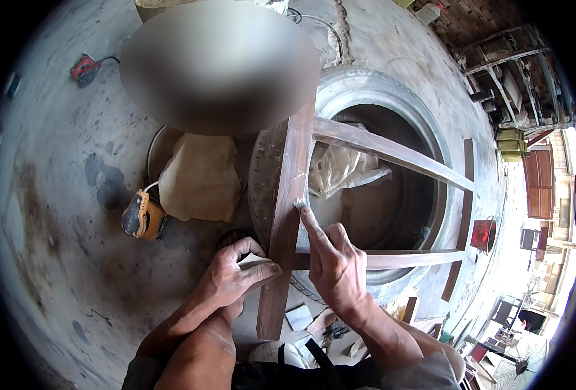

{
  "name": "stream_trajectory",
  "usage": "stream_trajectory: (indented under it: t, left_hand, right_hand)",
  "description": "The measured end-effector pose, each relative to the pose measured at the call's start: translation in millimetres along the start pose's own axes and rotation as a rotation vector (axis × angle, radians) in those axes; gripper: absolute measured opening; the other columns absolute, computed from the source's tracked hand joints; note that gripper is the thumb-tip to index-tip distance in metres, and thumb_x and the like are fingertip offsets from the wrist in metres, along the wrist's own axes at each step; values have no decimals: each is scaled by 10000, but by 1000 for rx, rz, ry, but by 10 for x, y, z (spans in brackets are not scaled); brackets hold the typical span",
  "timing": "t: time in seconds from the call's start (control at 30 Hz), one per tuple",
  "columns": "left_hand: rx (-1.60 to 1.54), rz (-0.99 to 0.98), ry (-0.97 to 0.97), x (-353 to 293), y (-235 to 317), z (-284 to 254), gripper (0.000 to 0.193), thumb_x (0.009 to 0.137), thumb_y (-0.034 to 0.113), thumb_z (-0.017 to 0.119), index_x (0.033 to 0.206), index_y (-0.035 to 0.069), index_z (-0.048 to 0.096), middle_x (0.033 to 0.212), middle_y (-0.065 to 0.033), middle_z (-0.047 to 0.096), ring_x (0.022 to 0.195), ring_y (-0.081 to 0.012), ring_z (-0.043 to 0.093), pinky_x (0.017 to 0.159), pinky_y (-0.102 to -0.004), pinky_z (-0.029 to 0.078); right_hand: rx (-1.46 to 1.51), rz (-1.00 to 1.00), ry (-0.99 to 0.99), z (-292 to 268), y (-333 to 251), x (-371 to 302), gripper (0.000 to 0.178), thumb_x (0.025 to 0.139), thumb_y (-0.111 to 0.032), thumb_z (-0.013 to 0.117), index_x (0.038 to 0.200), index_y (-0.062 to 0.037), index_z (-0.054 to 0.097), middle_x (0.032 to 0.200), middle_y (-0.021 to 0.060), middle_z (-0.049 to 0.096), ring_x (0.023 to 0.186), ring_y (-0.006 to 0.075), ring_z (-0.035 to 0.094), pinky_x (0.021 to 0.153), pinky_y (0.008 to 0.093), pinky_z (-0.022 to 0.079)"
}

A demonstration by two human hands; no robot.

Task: The person sands a wooden frame resting on a tire using sandpaper and a cloth. They repeatedly rub the frame's surfaces and edges, then wipe it with a cloth.

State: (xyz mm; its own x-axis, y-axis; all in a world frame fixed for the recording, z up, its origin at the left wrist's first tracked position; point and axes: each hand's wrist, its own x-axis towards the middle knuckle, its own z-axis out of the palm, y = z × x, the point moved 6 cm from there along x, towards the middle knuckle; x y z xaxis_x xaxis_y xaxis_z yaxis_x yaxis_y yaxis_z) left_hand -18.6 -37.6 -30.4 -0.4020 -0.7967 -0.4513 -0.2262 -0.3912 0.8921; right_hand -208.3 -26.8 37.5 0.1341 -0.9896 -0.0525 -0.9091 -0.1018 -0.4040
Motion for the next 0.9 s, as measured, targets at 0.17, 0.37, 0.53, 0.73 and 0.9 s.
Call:
stream_trajectory:
  t: [0.17, 0.37, 0.53, 0.73, 0.9]
  left_hand:
    - [-39, -26, -21, 13, -24, 22, 327, 857, 271, 877, 900, 32, 658, 803, -52, 699, 769, -103, 625, 704, -303, 529]
    - [-26, -12, -16, -7, -38, 11, 324, 864, 274, 873, 905, 39, 654, 804, -36, 695, 769, -88, 615, 690, -298, 526]
    - [-48, -30, -30, 4, -32, 20, 325, 861, 271, 875, 908, 38, 653, 802, -39, 696, 769, -92, 618, 691, -301, 529]
    - [-38, -16, -19, 12, -38, 15, 318, 857, 254, 878, 907, 35, 653, 811, -47, 699, 770, -97, 617, 698, -306, 527]
    - [-9, 23, -9, 9, -28, 4, 322, 853, 255, 879, 909, 30, 655, 812, -58, 698, 772, -107, 616, 708, -309, 523]
  right_hand:
    - [-12, 21, -43, -2, 1, -115, 725, 894, -2, 624, 1573, -180, 443, 913, 123, 562, 639, 281, 634, 499, 413, 533]
    - [6, 0, -30, 4, -4, -45, 737, 883, -2, 621, 1574, -181, 440, 913, 112, 560, 643, 275, 639, 507, 409, 539]
    - [0, 21, -49, -9, -26, -80, 733, 872, 1, 620, 1564, -171, 450, 900, 122, 558, 643, 290, 638, 511, 414, 536]
    - [8, -3, -42, -3, -21, -85, 742, 885, -1, 619, 1581, -173, 429, 900, 131, 558, 627, 289, 629, 508, 413, 532]
    - [-6, 18, -50, -18, -28, 24, 734, 888, -4, 623, 1577, -170, 435, 905, 128, 558, 633, 288, 637, 509, 413, 533]
